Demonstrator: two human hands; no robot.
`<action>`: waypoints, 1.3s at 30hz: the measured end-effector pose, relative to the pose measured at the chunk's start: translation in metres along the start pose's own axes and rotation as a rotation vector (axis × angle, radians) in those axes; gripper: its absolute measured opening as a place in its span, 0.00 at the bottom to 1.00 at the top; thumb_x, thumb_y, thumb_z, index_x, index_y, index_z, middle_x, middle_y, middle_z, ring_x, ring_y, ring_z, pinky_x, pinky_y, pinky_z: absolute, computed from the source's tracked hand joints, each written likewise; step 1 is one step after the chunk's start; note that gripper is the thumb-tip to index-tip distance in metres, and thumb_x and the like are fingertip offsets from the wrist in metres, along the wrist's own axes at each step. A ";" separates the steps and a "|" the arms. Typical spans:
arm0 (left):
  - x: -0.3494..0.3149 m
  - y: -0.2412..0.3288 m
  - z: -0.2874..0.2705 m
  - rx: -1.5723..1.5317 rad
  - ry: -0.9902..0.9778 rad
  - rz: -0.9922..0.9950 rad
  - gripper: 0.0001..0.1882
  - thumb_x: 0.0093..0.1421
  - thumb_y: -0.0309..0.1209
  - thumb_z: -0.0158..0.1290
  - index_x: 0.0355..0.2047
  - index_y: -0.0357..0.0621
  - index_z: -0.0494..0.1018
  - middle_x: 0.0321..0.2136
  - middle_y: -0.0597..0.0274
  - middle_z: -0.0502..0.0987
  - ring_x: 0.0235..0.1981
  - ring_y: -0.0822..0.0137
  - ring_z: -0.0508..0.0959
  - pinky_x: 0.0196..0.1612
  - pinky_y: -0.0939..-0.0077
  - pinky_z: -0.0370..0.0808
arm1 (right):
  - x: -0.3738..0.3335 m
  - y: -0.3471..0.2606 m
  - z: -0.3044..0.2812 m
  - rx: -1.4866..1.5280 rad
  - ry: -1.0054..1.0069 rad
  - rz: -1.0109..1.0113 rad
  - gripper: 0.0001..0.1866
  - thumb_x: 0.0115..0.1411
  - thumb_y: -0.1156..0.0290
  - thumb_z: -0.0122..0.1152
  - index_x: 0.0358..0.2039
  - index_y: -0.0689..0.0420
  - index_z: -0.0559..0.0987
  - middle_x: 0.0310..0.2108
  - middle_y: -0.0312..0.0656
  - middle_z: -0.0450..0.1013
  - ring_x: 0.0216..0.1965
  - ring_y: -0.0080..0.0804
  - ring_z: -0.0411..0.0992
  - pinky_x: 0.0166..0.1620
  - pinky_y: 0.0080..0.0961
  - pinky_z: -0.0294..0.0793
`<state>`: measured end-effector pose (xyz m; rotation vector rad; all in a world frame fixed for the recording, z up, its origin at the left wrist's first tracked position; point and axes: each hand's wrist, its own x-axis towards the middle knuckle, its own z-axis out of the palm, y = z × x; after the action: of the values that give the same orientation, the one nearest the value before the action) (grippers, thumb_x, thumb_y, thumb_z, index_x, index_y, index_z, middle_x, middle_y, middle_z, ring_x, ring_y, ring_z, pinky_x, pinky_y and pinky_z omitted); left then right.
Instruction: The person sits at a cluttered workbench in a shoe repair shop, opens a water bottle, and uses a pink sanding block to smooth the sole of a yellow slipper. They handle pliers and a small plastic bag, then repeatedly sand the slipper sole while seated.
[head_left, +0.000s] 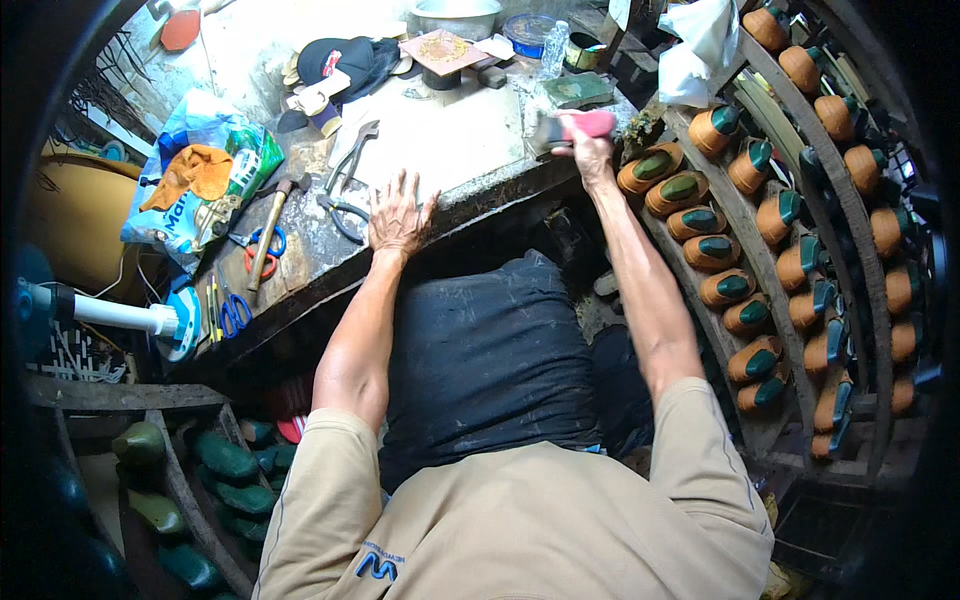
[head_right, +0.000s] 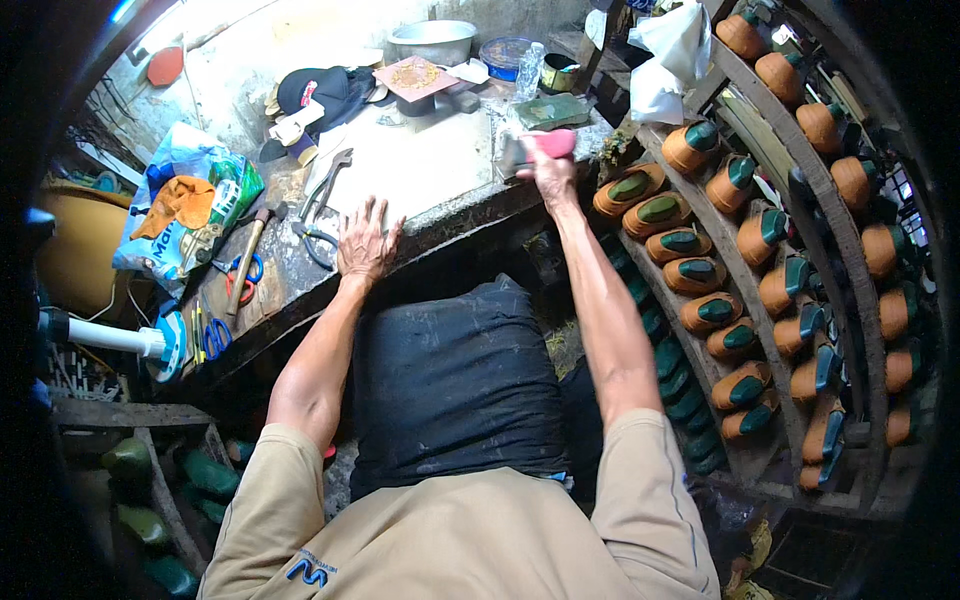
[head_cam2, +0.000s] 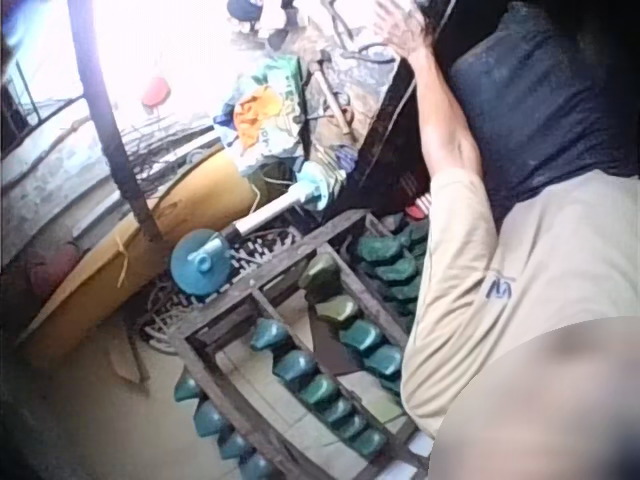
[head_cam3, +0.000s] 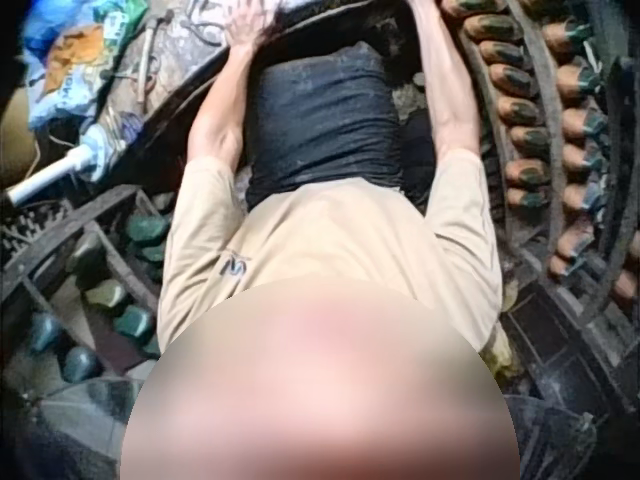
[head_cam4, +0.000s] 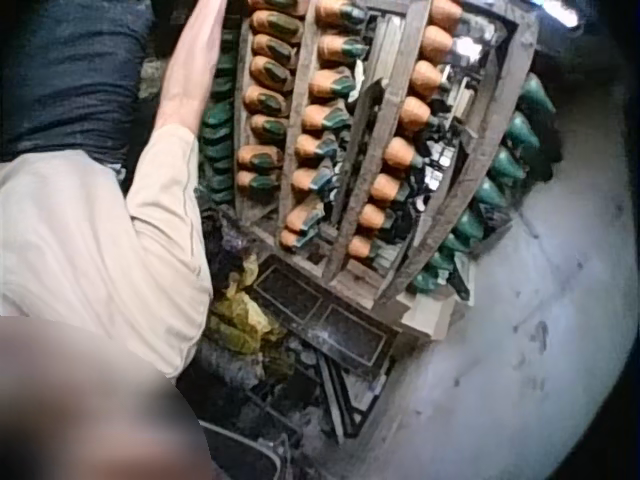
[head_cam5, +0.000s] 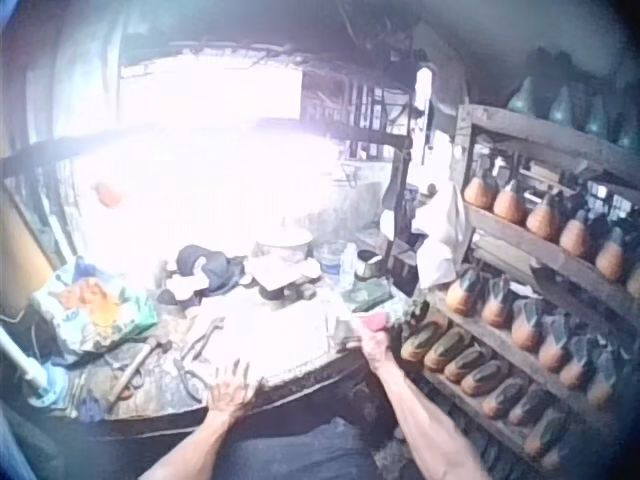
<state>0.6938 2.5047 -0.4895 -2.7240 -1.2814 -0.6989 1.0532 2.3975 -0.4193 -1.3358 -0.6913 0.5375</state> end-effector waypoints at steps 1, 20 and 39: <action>0.000 0.001 0.000 0.010 0.009 0.005 0.34 0.76 0.58 0.48 0.69 0.48 0.75 0.71 0.50 0.73 0.69 0.48 0.73 0.76 0.42 0.61 | 0.000 0.008 0.005 0.123 0.267 0.064 0.17 0.69 0.60 0.71 0.53 0.55 0.85 0.46 0.37 0.82 0.44 0.30 0.81 0.34 0.28 0.90; 0.002 0.002 -0.004 0.020 -0.015 -0.013 0.36 0.76 0.61 0.47 0.71 0.47 0.74 0.72 0.49 0.72 0.71 0.48 0.72 0.78 0.40 0.58 | -0.013 0.057 -0.002 0.026 0.654 0.137 0.21 0.61 0.61 0.78 0.49 0.60 0.85 0.40 0.42 0.83 0.29 0.31 0.83 0.21 0.24 0.79; -0.002 0.002 -0.001 0.016 -0.021 -0.018 0.35 0.77 0.59 0.46 0.70 0.47 0.74 0.72 0.50 0.72 0.70 0.46 0.73 0.77 0.42 0.60 | 0.022 0.009 -0.011 -0.652 0.324 -0.258 0.16 0.68 0.56 0.71 0.45 0.57 0.88 0.36 0.50 0.88 0.37 0.44 0.88 0.39 0.42 0.83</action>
<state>0.6940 2.5016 -0.4888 -2.7172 -1.3121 -0.6608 1.0762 2.4068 -0.4258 -1.8480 -0.7838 -0.1373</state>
